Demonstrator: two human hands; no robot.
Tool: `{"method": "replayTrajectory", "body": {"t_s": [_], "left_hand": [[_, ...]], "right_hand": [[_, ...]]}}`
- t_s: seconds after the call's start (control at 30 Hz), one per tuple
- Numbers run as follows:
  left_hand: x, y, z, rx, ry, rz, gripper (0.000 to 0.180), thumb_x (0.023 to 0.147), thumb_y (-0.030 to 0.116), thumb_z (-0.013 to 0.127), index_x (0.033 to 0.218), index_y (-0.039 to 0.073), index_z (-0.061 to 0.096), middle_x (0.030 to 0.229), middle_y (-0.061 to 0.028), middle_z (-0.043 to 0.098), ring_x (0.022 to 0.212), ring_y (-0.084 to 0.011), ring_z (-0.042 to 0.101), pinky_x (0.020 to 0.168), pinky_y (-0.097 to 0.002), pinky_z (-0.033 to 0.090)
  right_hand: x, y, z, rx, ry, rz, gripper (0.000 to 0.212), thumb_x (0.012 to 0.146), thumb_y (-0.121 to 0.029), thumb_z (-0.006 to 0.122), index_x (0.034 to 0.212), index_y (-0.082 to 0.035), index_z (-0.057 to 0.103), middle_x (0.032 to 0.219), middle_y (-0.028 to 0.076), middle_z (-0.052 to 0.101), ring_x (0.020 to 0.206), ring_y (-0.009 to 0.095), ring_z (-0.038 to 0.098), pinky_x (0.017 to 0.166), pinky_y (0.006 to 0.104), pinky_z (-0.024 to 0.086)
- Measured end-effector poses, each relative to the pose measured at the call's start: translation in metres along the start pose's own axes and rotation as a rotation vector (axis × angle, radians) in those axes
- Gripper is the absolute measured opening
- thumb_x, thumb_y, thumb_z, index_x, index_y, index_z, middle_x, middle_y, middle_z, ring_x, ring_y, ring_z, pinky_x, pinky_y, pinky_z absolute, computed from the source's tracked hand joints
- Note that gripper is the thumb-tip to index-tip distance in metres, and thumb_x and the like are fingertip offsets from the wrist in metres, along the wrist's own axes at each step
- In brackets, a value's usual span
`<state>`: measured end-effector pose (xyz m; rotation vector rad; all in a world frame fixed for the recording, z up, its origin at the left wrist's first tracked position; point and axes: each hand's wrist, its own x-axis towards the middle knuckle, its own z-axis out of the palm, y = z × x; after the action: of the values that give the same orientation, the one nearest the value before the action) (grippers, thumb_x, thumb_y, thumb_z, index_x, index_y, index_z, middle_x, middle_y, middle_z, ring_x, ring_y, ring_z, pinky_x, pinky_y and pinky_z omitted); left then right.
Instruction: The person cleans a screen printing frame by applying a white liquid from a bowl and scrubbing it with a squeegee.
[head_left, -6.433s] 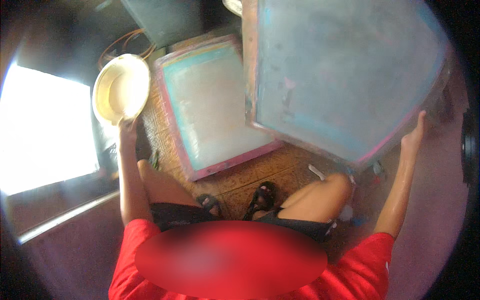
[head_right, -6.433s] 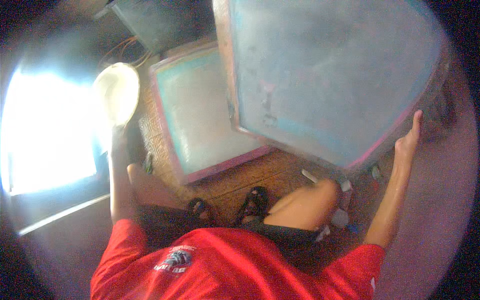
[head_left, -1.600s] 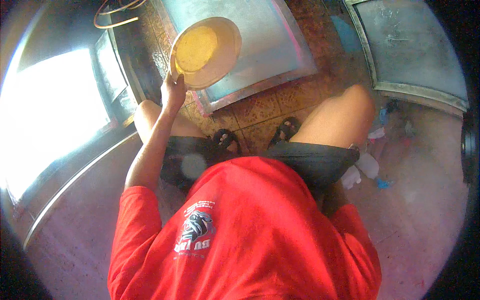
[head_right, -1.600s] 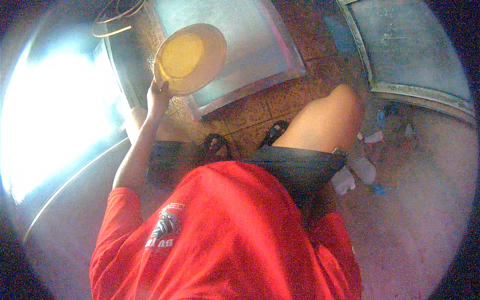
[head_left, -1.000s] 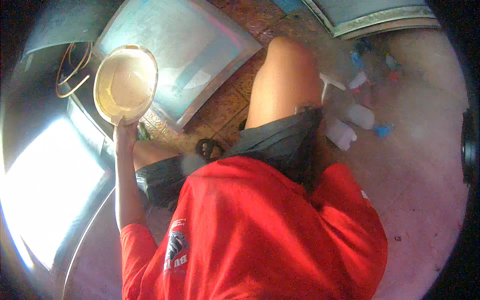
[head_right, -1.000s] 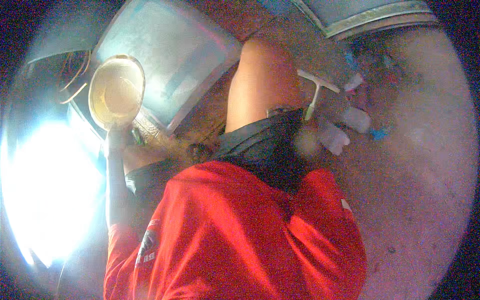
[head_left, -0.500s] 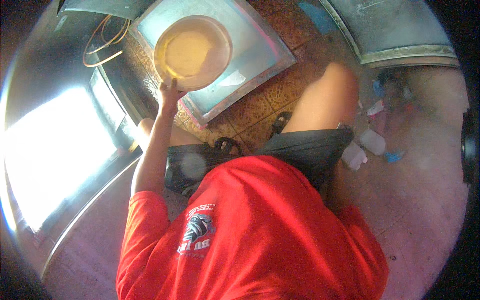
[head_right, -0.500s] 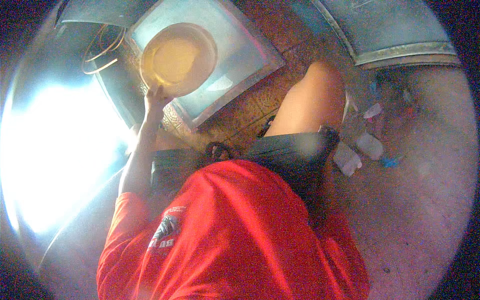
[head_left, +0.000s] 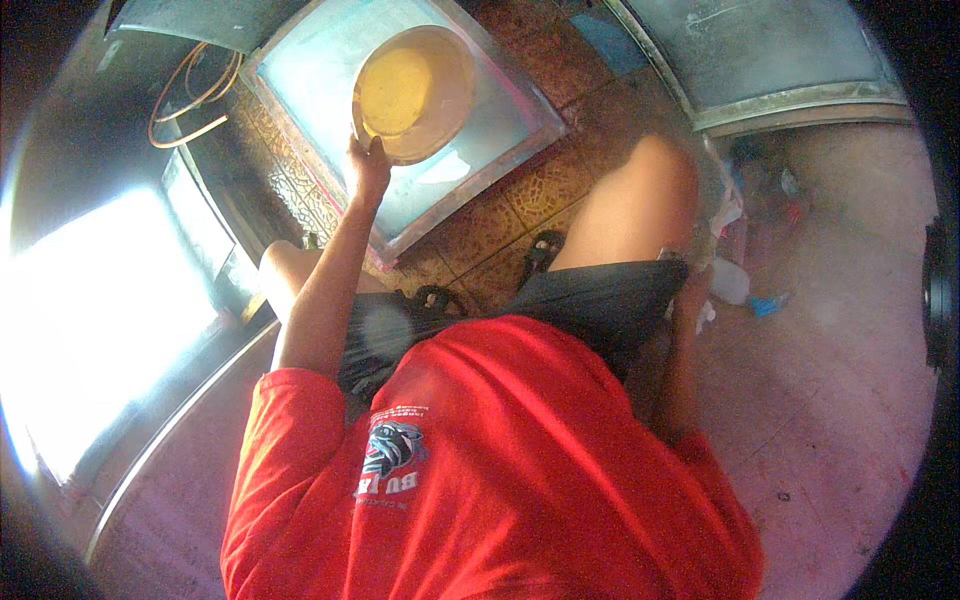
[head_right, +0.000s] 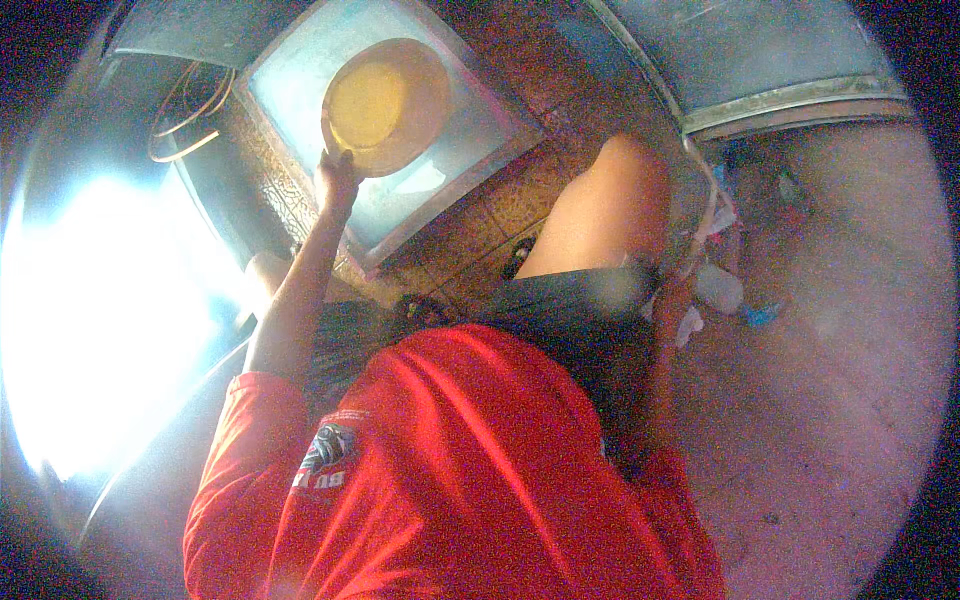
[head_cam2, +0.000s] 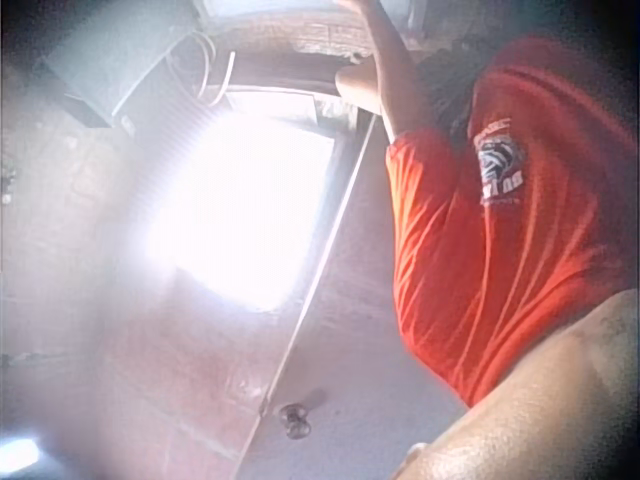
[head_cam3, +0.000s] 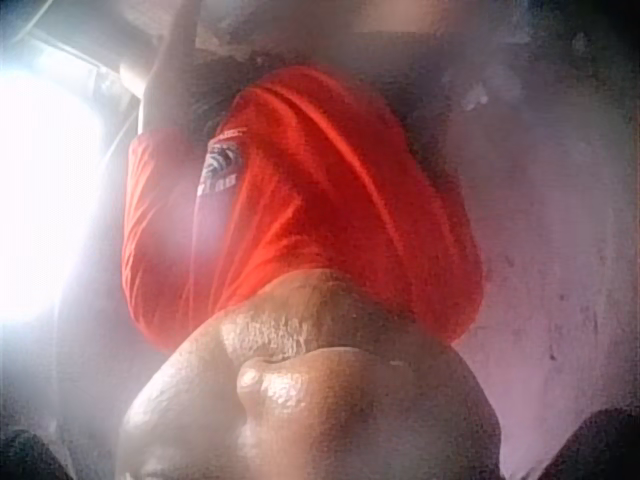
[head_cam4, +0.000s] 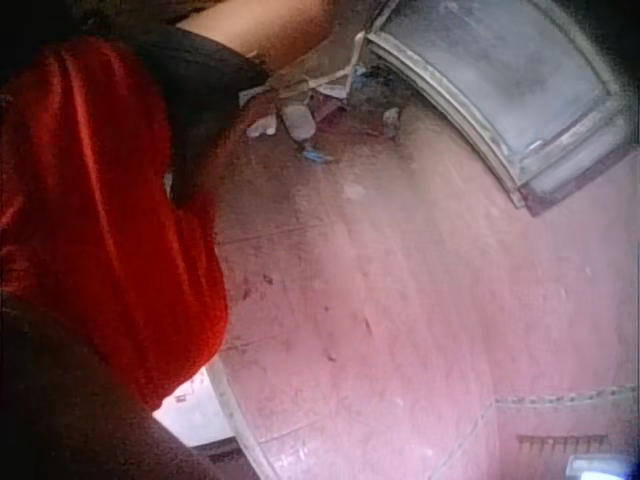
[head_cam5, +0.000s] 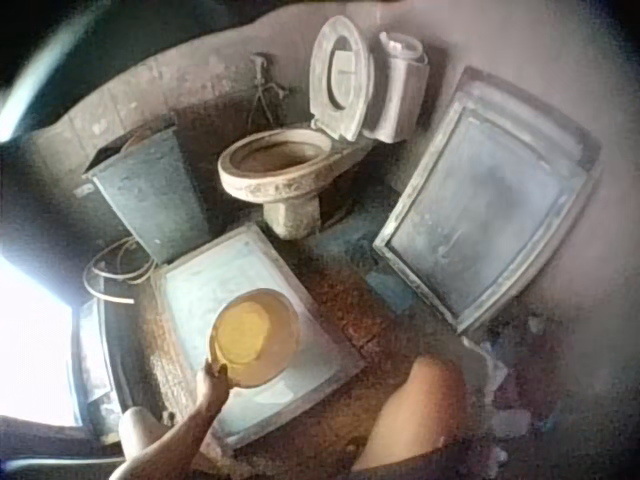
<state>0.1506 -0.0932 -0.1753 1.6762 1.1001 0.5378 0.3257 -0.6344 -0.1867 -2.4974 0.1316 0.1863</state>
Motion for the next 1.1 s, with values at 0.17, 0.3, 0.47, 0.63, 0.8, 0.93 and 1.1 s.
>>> {"method": "replayTrajectory", "body": {"t_s": [0.17,0.3,0.47,0.63,0.8,0.93,1.1], "left_hand": [[0.008,-0.001,-0.002,0.303,0.005,0.095,0.037,0.076,0.009,0.047,0.109,-0.007,0.044,0.09,-0.0242,0.057,0.084,-0.0336,0.058,0.071,-0.0374,0.045],[0.001,0.016,-0.001,0.21,-0.054,0.008,0.038,0.076,0.011,0.048,0.108,-0.008,0.044,0.088,-0.026,0.057,0.08,-0.0354,0.059,0.069,-0.0369,0.046],[0.013,-0.003,-0.008,0.158,-0.085,-0.074,0.032,0.078,0.012,0.05,0.104,-0.006,0.045,0.087,-0.0225,0.058,0.069,-0.0271,0.061,0.055,-0.0323,0.049],[0.029,-0.018,-0.036,-0.406,-0.107,-0.223,0.027,0.083,0.009,0.05,0.107,-0.003,0.044,0.093,-0.0154,0.056,0.072,-0.0215,0.06,0.053,-0.0288,0.053],[0.03,0.001,-0.077,-0.349,0.037,-0.189,0.031,0.082,0.007,0.049,0.111,-0.003,0.043,0.1,-0.0165,0.054,0.08,-0.0257,0.059,0.059,-0.0327,0.056],[0.036,0.0,-0.084,-0.362,0.13,-0.245,0.031,0.082,0.007,0.048,0.111,-0.003,0.043,0.101,-0.0181,0.053,0.081,-0.0273,0.059,0.061,-0.0331,0.056],[0.045,-0.03,-0.099,-0.496,0.153,-0.146,0.035,0.082,0.009,0.047,0.114,-0.001,0.039,0.099,-0.0187,0.053,0.078,-0.027,0.059,0.06,-0.0333,0.055]], "right_hand": [[0.015,-0.052,-0.033,-0.08,0.094,-0.04,0.043,0.087,-0.024,0.041,0.119,0.004,0.037,0.107,0.019,0.05,0.098,0.03,0.048,0.086,0.0356,0.034],[0.031,-0.087,-0.066,-0.131,0.224,-0.107,0.047,0.087,-0.027,0.042,0.122,0.004,0.036,0.105,0.018,0.051,0.097,0.029,0.049,0.086,0.035,0.035],[0.032,-0.163,-0.099,-0.009,0.129,-0.145,0.048,0.088,-0.029,0.042,0.123,0.003,0.036,0.104,0.017,0.053,0.098,0.027,0.05,0.086,0.0335,0.035],[0.028,-0.22,-0.088,-0.287,-0.222,-0.472,0.042,0.089,-0.027,0.042,0.122,-0.001,0.039,0.112,0.017,0.051,0.103,0.03,0.049,0.087,0.0347,0.036],[-0.056,-0.23,0.027,-0.337,-0.465,-0.459,0.037,0.084,-0.022,0.05,0.115,-0.004,0.044,0.093,0.022,0.057,0.085,0.038,0.055,0.073,0.0426,0.044],[-0.109,-0.193,0.094,-0.317,-0.419,-0.477,0.033,0.082,-0.015,0.051,0.111,-0.001,0.045,0.087,0.022,0.058,0.08,0.038,0.056,0.071,0.0438,0.044],[-0.116,-0.176,0.14,-0.33,-0.521,-0.427,0.033,0.082,-0.016,0.05,0.112,-0.002,0.046,0.085,0.022,0.058,0.079,0.039,0.055,0.068,0.0453,0.043]]}}
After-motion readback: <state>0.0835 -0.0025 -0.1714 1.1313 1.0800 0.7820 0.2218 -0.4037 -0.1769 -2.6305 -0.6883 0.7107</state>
